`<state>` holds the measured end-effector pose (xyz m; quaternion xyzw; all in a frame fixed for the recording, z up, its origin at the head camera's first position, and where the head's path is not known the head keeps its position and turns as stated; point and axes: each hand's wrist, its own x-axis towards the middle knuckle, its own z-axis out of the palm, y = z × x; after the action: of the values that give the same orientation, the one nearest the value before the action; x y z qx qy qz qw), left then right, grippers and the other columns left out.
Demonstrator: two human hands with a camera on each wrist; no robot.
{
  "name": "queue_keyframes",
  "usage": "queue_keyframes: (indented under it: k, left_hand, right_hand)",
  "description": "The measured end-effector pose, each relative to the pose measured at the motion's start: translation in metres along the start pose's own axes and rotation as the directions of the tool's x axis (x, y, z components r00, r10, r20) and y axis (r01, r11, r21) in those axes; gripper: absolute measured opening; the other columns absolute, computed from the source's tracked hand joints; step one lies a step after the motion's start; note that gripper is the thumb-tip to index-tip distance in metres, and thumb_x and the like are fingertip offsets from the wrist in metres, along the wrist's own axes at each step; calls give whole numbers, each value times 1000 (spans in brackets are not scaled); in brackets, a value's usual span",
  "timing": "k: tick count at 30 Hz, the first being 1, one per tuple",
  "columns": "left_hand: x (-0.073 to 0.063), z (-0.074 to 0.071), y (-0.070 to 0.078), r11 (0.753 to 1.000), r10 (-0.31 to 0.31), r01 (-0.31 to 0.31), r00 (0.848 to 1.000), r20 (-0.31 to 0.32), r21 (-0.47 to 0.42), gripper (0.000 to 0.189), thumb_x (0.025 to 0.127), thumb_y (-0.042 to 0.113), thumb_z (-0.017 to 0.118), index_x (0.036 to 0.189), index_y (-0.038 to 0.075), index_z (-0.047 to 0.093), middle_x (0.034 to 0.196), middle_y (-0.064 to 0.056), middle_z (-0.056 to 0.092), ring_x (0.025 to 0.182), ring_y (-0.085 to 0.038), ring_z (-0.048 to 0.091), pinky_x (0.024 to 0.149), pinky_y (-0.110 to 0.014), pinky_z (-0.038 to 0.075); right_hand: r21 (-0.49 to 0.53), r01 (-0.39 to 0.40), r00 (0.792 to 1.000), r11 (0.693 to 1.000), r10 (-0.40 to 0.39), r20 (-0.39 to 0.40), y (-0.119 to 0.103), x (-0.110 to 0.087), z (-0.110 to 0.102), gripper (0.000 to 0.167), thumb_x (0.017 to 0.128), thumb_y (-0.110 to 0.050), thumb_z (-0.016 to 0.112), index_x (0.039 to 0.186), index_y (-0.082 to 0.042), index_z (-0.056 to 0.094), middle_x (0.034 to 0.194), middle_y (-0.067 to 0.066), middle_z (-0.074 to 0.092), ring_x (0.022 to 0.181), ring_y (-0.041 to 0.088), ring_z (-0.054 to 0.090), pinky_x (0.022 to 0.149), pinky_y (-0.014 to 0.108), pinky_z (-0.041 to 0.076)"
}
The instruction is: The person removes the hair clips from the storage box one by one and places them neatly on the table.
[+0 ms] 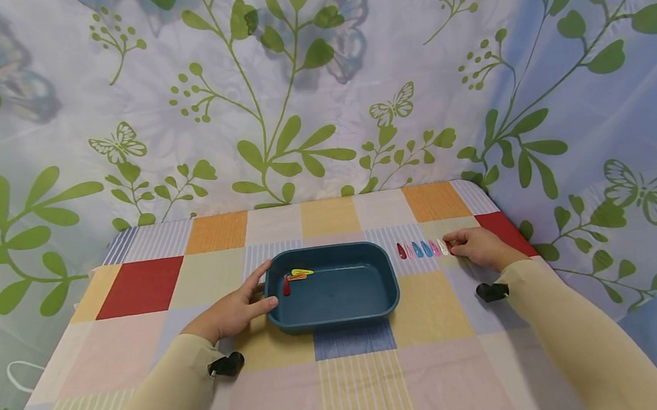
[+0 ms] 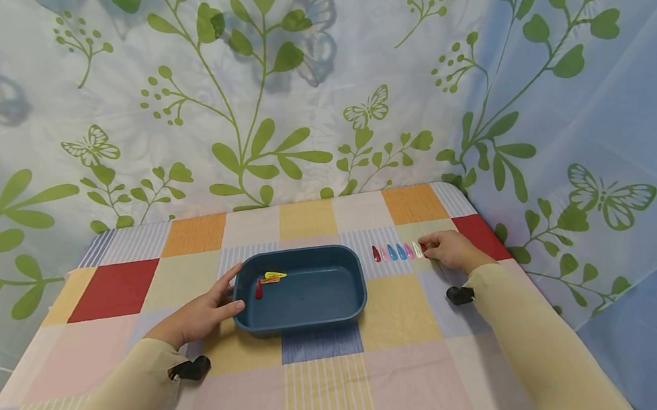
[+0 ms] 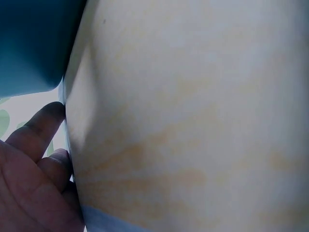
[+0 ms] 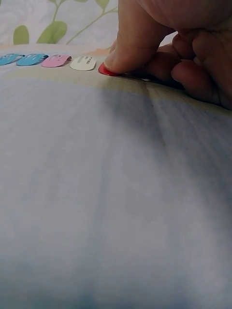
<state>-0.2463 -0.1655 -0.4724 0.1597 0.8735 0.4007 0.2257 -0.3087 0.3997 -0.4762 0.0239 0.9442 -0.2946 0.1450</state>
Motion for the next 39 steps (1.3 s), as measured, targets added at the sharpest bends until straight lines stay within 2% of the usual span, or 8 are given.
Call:
queue_keyframes:
  k: [7, 16, 19, 26, 32, 39]
  left_hand:
    - [-1, 1, 0, 1000, 4, -4, 1000, 2, 0, 86, 105, 49, 61, 169, 42, 4, 169, -23, 35, 156, -48, 33, 122, -73, 25]
    - [0, 0, -1, 1000, 6, -6, 1000, -4, 1, 85, 105, 49, 61, 169, 43, 5, 168, -23, 35, 155, -49, 34, 121, -74, 25]
    - [0, 0, 0, 1000, 0, 0, 1000, -2, -3, 86, 105, 50, 61, 169, 43, 5, 168, -23, 35, 155, -49, 33, 121, -74, 25]
    - [0, 0, -1, 1000, -6, 6, 1000, -2, -21, 86, 104, 49, 62, 168, 45, 6, 169, -22, 35, 156, -48, 33, 122, -75, 24]
    - [0, 0, -2, 1000, -13, 13, 1000, -7, -15, 85, 104, 50, 62, 168, 45, 6, 169, -21, 35, 156, -49, 32, 121, -75, 23]
    - [0, 0, 0, 1000, -18, 18, 1000, -6, -15, 85, 104, 51, 62, 168, 46, 6, 169, -21, 35, 156, -48, 33, 121, -75, 24]
  right_hand:
    - [-13, 15, 1000, 1000, -15, -5, 1, 0, 1, 48, 103, -16, 65, 150, -7, 58, 124, 19, 63, 111, 33, 51, 83, 31, 47]
    - [-9, 7, 1000, 1000, -7, -8, 0, -1, 1, 48, 103, -16, 65, 150, -9, 58, 132, 21, 63, 114, 33, 51, 94, 37, 48]
    - [-3, 9, 1000, 1000, -9, -7, 1, -1, 0, 50, 103, -17, 65, 152, -8, 57, 127, 20, 63, 112, 33, 51, 88, 35, 48]
    - [22, 9, 1000, 1000, -9, -2, 0, -2, 0, 49, 104, -15, 64, 151, -6, 56, 104, 11, 60, 99, 28, 52, 75, 30, 45]
    - [46, -4, 1000, 999, 4, 0, -2, -3, 0, 50, 104, -13, 64, 152, -5, 55, 106, 12, 59, 97, 26, 52, 72, 28, 46]
    - [32, 21, 1000, 999, -21, -10, -2, -5, -1, 48, 104, -13, 64, 150, -4, 56, 105, 13, 60, 98, 27, 53, 74, 29, 45]
